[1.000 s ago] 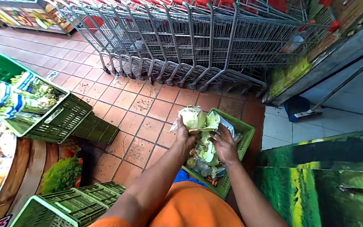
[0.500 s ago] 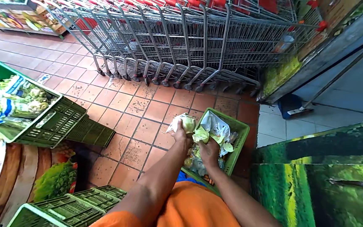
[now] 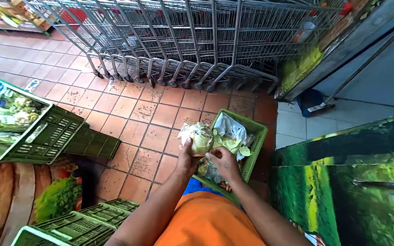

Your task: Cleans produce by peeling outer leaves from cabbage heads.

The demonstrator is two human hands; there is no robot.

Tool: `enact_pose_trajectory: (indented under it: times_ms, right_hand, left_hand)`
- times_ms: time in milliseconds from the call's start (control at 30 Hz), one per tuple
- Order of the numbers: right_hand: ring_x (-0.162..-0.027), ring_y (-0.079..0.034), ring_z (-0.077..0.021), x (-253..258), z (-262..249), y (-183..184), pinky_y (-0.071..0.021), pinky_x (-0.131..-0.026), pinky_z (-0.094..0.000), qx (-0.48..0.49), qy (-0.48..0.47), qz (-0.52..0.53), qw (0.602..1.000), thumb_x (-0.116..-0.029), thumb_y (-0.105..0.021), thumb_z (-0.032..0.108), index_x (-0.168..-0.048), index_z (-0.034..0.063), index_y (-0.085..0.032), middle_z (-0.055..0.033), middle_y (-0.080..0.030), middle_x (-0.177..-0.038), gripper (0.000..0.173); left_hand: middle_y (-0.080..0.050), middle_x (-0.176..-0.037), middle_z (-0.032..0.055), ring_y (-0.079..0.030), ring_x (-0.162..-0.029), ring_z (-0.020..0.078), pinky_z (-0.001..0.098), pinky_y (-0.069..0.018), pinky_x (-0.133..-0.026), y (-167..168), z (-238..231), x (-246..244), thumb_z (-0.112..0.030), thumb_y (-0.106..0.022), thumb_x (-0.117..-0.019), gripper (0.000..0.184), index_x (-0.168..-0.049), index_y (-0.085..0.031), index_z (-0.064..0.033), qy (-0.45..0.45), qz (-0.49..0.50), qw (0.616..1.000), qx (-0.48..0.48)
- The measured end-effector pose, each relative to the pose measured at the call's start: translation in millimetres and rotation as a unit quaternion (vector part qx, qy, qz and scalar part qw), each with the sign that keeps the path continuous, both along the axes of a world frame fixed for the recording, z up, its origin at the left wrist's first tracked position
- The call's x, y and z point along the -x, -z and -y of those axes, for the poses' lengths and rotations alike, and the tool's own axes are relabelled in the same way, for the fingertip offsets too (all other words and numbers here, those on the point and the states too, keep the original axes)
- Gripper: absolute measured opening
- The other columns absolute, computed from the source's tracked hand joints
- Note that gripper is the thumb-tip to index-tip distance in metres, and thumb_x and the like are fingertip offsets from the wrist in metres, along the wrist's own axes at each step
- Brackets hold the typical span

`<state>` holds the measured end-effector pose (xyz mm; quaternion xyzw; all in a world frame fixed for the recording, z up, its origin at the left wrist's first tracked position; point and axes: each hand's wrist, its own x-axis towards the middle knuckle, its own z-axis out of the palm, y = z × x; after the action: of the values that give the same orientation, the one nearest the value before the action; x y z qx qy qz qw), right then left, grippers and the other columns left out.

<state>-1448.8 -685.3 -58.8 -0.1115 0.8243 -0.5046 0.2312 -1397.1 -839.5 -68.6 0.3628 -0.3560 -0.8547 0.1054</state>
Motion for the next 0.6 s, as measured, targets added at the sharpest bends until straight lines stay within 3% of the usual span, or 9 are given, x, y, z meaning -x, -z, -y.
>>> enact_pose_trajectory:
  times_ms: [33, 133, 200, 300, 433, 600]
  right_hand:
    - [-0.084, -0.069, -0.0177, -3, 4, -6, -0.0610, -0.078, -0.0427, -0.007, -0.005, -0.068, 0.998, -0.0913, -0.078, 0.036, -0.106, 0.0095, -0.070, -0.0053, -0.070, -0.096, 0.031]
    - [-0.103, -0.069, -0.0222, -7, 10, 0, -0.0610, -0.088, -0.0410, -0.001, -0.054, -0.294, 0.954, -0.0892, -0.080, 0.025, -0.116, 0.0083, -0.071, -0.0100, -0.069, -0.112, 0.032]
    - [-0.108, -0.066, -0.0267, -5, 11, 4, -0.0595, -0.092, -0.0415, -0.009, -0.081, -0.359, 0.930, -0.0881, -0.079, 0.020, -0.118, 0.0087, -0.072, -0.0130, -0.066, -0.117, 0.032]
    - [-0.107, -0.066, -0.0270, -5, 11, 10, -0.0588, -0.093, -0.0400, -0.018, -0.095, -0.377, 0.921, -0.0877, -0.078, 0.014, -0.113, 0.0056, -0.071, -0.0129, -0.067, -0.114, 0.028]
    - [-0.106, -0.066, -0.0265, 2, 8, 14, -0.0593, -0.091, -0.0394, -0.007, -0.129, -0.371, 0.920, -0.0860, -0.070, 0.002, -0.096, 0.0038, -0.071, -0.0129, -0.066, -0.113, 0.010]
    - [-0.097, -0.069, -0.0246, 9, 6, 23, -0.0610, -0.085, -0.0389, 0.004, -0.137, -0.380, 0.915, -0.0912, -0.061, -0.001, -0.104, 0.0047, -0.073, -0.0113, -0.069, -0.103, 0.019]
  left_hand:
    - [-0.061, -0.132, 0.0173, -0.066, -0.110, 0.0348, 0.0540, -0.0586, -0.084, -2, -2, 2, -0.048, -0.064, -0.0958, 0.071, -0.151, -0.030, -0.0184, -0.013, 0.004, 1.000, 0.004]
    - [-0.063, -0.126, 0.0219, -0.069, -0.105, 0.0376, 0.0540, -0.0603, -0.082, -5, -6, 4, -0.038, -0.069, -0.0960, 0.074, -0.150, -0.024, -0.0149, -0.040, 0.019, 0.998, 0.034]
    - [-0.065, -0.121, 0.0222, -0.070, -0.100, 0.0378, 0.0538, -0.0611, -0.078, -10, -8, 8, -0.035, -0.074, -0.0926, 0.080, -0.151, -0.023, -0.0156, -0.040, 0.045, 0.996, 0.063]
    - [-0.067, -0.115, 0.0233, -0.072, -0.092, 0.0381, 0.0534, -0.0626, -0.074, -17, -12, 9, -0.039, -0.080, -0.0871, 0.090, -0.152, -0.022, -0.0156, -0.034, 0.087, 0.991, 0.094]
    - [-0.066, -0.115, 0.0241, -0.072, -0.092, 0.0392, 0.0563, -0.0623, -0.074, -15, -11, 11, -0.044, -0.085, -0.0814, 0.098, -0.151, -0.023, -0.0147, -0.035, 0.131, 0.984, 0.112]
    - [-0.065, -0.116, 0.0247, -0.071, -0.092, 0.0397, 0.0574, -0.0616, -0.074, -13, -6, 17, -0.048, -0.085, -0.0795, 0.100, -0.151, -0.024, -0.0156, -0.025, 0.169, 0.979, 0.114]
